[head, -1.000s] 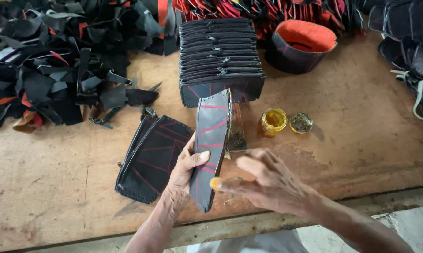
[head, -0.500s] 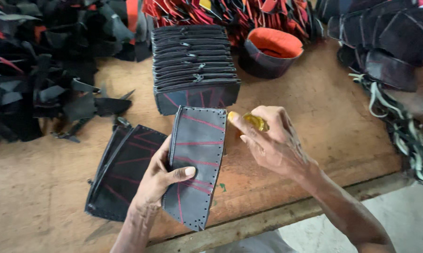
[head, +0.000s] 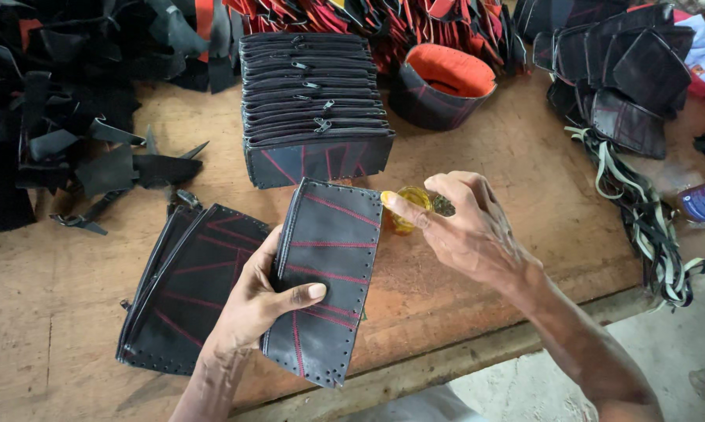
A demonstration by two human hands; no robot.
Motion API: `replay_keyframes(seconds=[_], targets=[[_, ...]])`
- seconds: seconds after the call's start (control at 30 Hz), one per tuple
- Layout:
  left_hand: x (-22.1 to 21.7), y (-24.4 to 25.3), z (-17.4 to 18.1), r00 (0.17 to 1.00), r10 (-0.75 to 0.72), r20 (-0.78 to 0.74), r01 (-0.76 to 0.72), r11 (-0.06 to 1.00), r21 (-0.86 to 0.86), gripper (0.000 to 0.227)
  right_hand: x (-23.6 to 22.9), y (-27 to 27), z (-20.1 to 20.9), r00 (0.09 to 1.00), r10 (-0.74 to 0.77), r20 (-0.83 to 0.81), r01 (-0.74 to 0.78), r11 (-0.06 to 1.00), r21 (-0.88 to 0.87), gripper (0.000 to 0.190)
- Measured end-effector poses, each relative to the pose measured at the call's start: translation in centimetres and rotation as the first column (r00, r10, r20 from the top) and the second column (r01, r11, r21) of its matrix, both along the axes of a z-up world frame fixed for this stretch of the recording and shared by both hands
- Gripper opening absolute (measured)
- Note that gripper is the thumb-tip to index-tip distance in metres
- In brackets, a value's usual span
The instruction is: The person repeatedly applies a yellow substance from a small jar onto the edges of black leather-like pouches with red stitching. They handle each pouch one at a time, rub the substance along the edges, and place the treated pouches into a growing stack on the table.
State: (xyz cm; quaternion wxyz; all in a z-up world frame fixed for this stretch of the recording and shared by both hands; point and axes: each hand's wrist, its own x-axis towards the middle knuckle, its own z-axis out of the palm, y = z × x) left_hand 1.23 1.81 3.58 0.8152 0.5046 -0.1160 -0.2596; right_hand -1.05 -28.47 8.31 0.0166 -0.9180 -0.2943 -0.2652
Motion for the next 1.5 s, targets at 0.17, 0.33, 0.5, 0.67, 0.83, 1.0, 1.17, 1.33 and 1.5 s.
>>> replay_keyframes(seconds=[0.17, 0.33, 0.5, 0.67, 0.83, 1.0, 1.17, 1.33, 1.5], targets=[[0.1, -0.1, -0.1, 1.0, 0.014, 0.023, -0.015, 1.0, 0.012, 0.076, -0.7, -0.1, 0.3, 0.986, 0.162, -0.04, -0.161, 0.987, 0.028, 0.059], [0.2, -0.3, 0.0, 1.0, 0.007, 0.009, -0.006, 1.0, -0.018, 0.077, -0.3, 0.4, 0.9, 0.961, 0.126, -0.247, -0.061, 0.965, 0.257, 0.066], [0.2, -0.2, -0.1, 1.0, 0.023, 0.019, -0.023, 1.0, -0.007, 0.07, -0.7, 0.9, 1.2, 0.904, 0.223, -0.365, -0.145, 0.962, 0.23, 0.068], [0.3, -0.2, -0.4, 0.999, 0.041, 0.005, -0.041, 0.999, 0.001, 0.068, -1.9, 0.6, 0.9, 0.833, 0.316, -0.454, -0.184, 0.932, 0.312, 0.062], [0.2, -0.4, -0.2, 0.999, 0.037, 0.002, -0.037, 0.999, -0.014, 0.07, -0.6, 0.9, 0.4, 0.92, 0.054, -0.389, -0.011, 0.994, 0.11, 0.08], [0.3, -0.2, -0.5, 0.999, 0.05, 0.009, -0.05, 0.999, 0.003, 0.067, -1.7, 1.7, 0.7, 0.837, 0.29, -0.463, -0.226, 0.956, 0.19, 0.073], [0.4, -0.3, -0.8, 0.999, 0.045, -0.007, -0.045, 0.999, -0.009, 0.067, -2.1, 1.0, 0.0, 0.814, 0.349, -0.464, -0.193, 0.916, 0.351, 0.065], [0.5, -0.3, -0.6, 0.998, 0.054, 0.022, -0.054, 0.999, -0.004, 0.066, -1.0, 1.7, -0.8, 0.902, 0.141, -0.407, -0.089, 0.985, 0.145, 0.068], [0.5, -0.2, -0.6, 0.995, 0.094, 0.013, -0.094, 0.996, -0.001, 0.069, -3.5, 2.4, 0.0, 0.819, 0.371, -0.438, -0.329, 0.928, 0.172, 0.06]])
